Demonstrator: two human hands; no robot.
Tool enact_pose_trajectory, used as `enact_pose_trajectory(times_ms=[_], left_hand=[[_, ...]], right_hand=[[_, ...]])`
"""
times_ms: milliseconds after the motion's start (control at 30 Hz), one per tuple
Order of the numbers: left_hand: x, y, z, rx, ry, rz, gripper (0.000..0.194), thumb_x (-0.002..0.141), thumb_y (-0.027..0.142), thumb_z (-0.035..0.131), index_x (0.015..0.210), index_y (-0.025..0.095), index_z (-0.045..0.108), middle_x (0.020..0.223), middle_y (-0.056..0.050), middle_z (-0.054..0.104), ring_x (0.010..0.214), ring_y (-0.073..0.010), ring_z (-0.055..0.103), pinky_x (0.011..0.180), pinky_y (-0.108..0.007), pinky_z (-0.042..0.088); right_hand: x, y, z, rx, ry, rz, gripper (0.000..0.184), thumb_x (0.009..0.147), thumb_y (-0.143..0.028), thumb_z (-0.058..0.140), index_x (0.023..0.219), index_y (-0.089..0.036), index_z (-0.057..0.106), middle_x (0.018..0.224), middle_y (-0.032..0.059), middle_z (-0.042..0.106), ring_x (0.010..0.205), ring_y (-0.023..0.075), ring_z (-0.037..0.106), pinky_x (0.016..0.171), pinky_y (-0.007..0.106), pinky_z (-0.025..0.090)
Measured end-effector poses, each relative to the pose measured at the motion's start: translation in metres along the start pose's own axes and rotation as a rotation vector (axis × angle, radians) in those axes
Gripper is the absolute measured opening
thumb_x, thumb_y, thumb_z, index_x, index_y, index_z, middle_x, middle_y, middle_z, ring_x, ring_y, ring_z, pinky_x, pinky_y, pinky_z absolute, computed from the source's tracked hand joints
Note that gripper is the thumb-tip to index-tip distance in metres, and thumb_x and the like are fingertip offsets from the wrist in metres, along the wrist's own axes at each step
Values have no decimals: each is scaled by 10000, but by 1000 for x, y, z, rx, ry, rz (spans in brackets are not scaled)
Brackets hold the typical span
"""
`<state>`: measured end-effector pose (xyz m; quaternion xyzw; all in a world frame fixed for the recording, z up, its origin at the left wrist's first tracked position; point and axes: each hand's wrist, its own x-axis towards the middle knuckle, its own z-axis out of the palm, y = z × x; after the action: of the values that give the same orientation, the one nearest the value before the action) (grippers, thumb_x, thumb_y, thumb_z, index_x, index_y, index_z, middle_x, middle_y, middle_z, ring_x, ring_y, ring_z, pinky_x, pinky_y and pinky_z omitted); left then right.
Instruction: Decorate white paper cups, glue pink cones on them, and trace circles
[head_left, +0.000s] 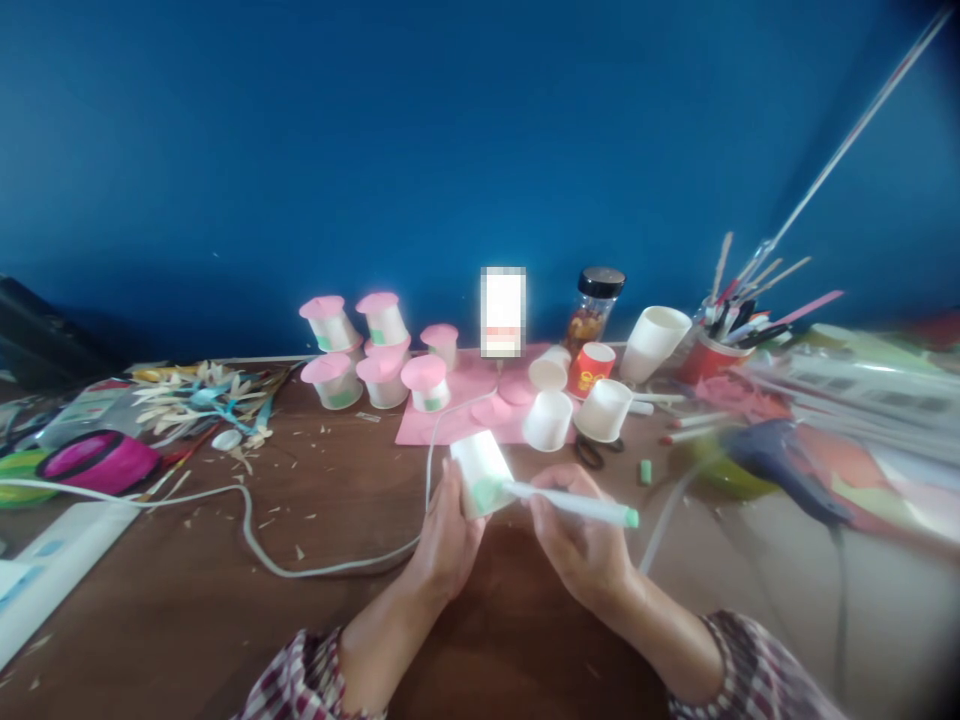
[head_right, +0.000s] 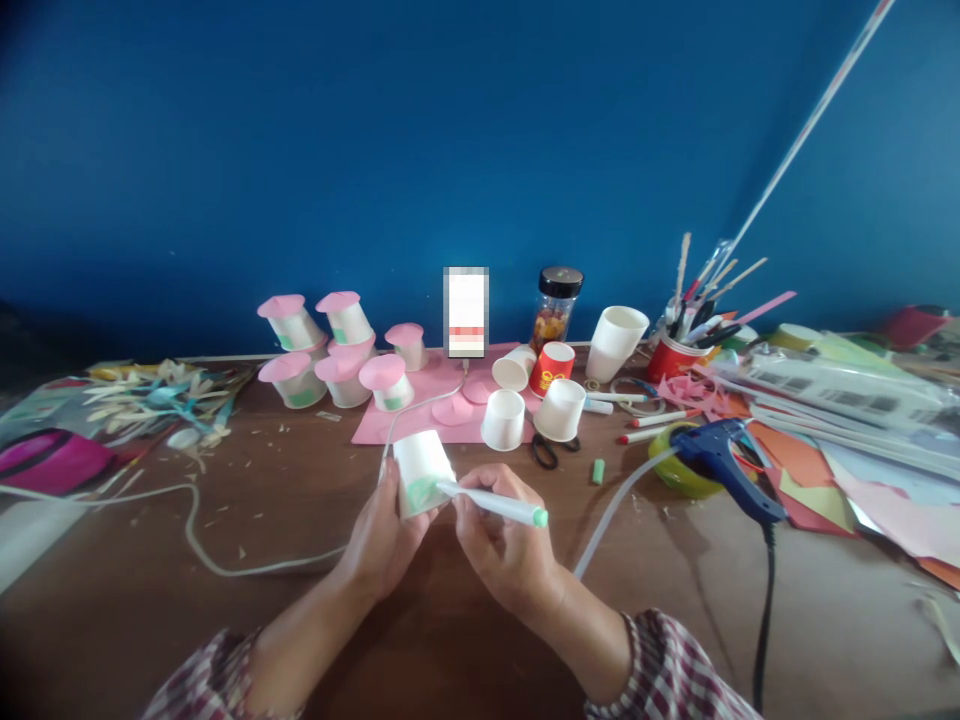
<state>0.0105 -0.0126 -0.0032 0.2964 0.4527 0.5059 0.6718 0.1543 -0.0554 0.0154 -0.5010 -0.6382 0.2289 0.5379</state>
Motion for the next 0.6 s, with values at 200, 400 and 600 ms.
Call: enact_pose_trajectory(times_ms=[200,400,600], left_hand=[[2,-3,-3,75,-35,79,613,894,609,363,1270,161,549,1275,-154,597,1231,-300,530,981,-389,498],[7,-15,-14,236,-16,117,593,859,564,492,1258,132,561,1216,-163,630,1252,-332,502,1035,-407,462],[6,-15,-12,211,-15,153,631,870,614,416,1257,141,571,1268,-152,606,1316,-332,434,1062,-426,445]], right_hand=[[0,-2,-2,-69,-62,-54,55,831,-183,589,870,-205,557,700,-20,587,537,95,530,489,197,423],[1,0,-3,-75,-34,-67,65,818,-193,625,841,-206,565,676,-28,592,546,98,531,534,212,430],[5,-1,0,3,-3,-24,21,835,-182,585,850,-196,582,731,-5,609,614,111,559,573,214,454]])
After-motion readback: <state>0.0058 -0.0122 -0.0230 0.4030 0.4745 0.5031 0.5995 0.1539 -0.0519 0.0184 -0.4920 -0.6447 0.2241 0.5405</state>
